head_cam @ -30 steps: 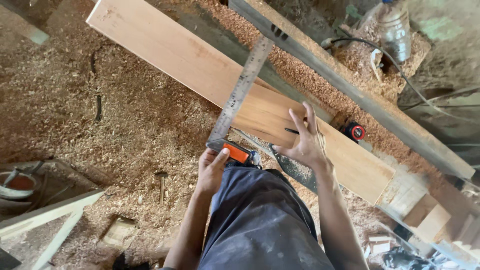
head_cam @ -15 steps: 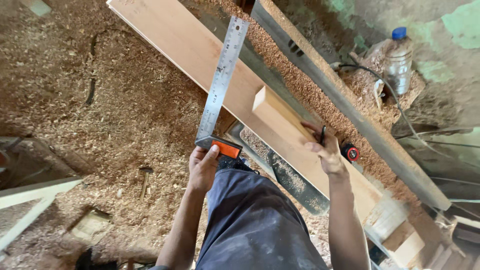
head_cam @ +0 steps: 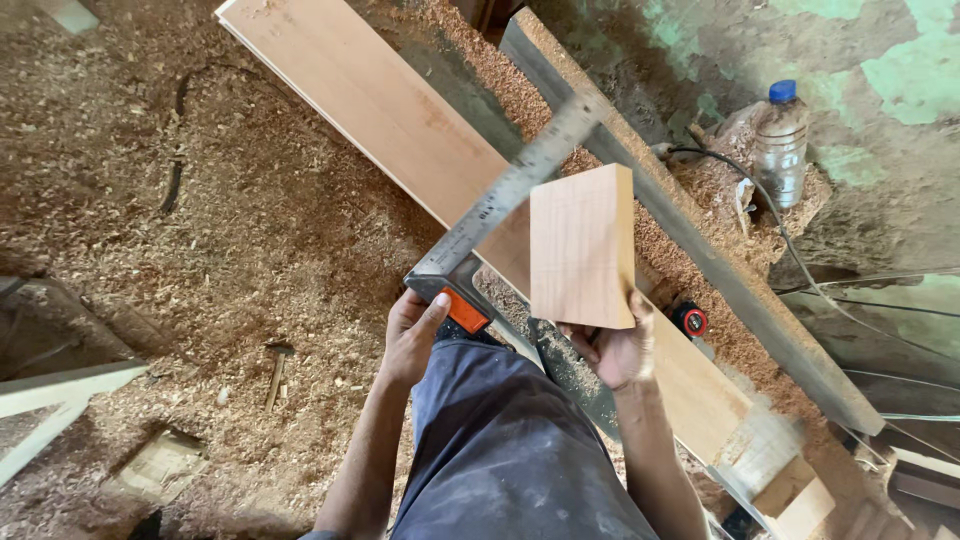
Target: The person positions wooden boards and blocks on a dusty workbench, then uses a combination square and a pencil to measure and mark straight guide lines across the wood. They reposition the square and boards repeatedly to mark several locations on the pieces.
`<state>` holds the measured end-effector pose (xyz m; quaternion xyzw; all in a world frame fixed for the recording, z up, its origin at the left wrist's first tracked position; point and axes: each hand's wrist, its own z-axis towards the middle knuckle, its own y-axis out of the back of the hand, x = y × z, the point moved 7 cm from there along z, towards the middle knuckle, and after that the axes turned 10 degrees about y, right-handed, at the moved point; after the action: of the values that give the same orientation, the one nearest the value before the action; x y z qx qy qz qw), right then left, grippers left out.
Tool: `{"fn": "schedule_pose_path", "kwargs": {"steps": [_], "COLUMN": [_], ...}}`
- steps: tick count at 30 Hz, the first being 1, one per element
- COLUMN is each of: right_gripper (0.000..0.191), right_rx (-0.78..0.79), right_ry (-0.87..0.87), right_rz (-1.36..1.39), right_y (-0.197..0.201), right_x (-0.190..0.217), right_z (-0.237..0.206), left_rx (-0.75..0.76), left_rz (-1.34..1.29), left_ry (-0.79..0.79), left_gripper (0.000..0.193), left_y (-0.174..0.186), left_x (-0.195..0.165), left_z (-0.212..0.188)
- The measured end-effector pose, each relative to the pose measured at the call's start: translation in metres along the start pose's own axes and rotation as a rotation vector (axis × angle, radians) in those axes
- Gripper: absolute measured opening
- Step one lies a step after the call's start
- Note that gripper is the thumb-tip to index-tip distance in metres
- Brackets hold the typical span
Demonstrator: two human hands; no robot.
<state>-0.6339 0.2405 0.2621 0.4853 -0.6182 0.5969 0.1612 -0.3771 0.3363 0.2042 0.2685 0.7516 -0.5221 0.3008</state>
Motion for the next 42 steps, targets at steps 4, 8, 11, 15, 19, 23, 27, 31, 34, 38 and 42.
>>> {"fn": "schedule_pose_path", "kwargs": {"steps": [4, 8, 11, 15, 19, 23, 27, 31, 34, 38, 42], "right_gripper": [0.080, 0.067, 0.053, 0.038, 0.035, 0.037, 0.034, 0.034, 0.035, 0.037, 0.036], "right_rx": [-0.074, -0.169, -0.071, -0.218, -0.233, -0.125, -0.136, -0.120, -0.127, -0.146, -0.135], "right_ry": [-0.022, -0.081, 0.360, 0.131, 0.139, 0.266, 0.242, 0.177, 0.116, 0.008, -0.012], "right_rz": [-0.194, -0.341, -0.702, -0.934, -0.912, -0.758, -1.167, -1.306, -1.318, -1.345, -1.386], "right_y": [0.025, 0.037, 0.010, 0.012, 0.001, -0.024, -0.037, -0.041, -0.037, -0.028, -0.026], "right_x": [0.010, 0.003, 0.025, 0.028, 0.035, 0.047, 0.067, 0.076, 0.075, 0.071, 0.072], "right_z": [-0.007, -0.016, -0.020, -0.026, -0.026, -0.018, -0.011, -0.005, -0.001, 0.001, 0.004], "left_rx": [0.027, 0.052, 0.069, 0.090, 0.079, 0.001, -0.107, -0.175, -0.187, -0.173, -0.186], "left_rz": [0.092, 0.126, 0.129, 0.264, 0.397, 0.594, 0.594, 0.655, 0.603, 0.573, 0.505], "left_ry": [-0.004, 0.006, 0.078, 0.164, 0.250, 0.136, 0.142, 0.016, 0.041, 0.056, 0.146], "left_gripper": [0.030, 0.030, 0.031, 0.031, 0.031, 0.030, 0.028, 0.028, 0.027, 0.025, 0.024], "left_y": [-0.021, -0.044, -0.059, -0.085, -0.119, -0.148, -0.159, -0.167, -0.168, -0.167, -0.166], "left_x": [-0.020, -0.029, -0.024, -0.010, 0.006, -0.002, -0.014, -0.029, -0.027, -0.027, -0.021], "left_z": [0.003, 0.013, 0.027, 0.047, 0.056, 0.057, 0.059, 0.061, 0.064, 0.066, 0.069]}}
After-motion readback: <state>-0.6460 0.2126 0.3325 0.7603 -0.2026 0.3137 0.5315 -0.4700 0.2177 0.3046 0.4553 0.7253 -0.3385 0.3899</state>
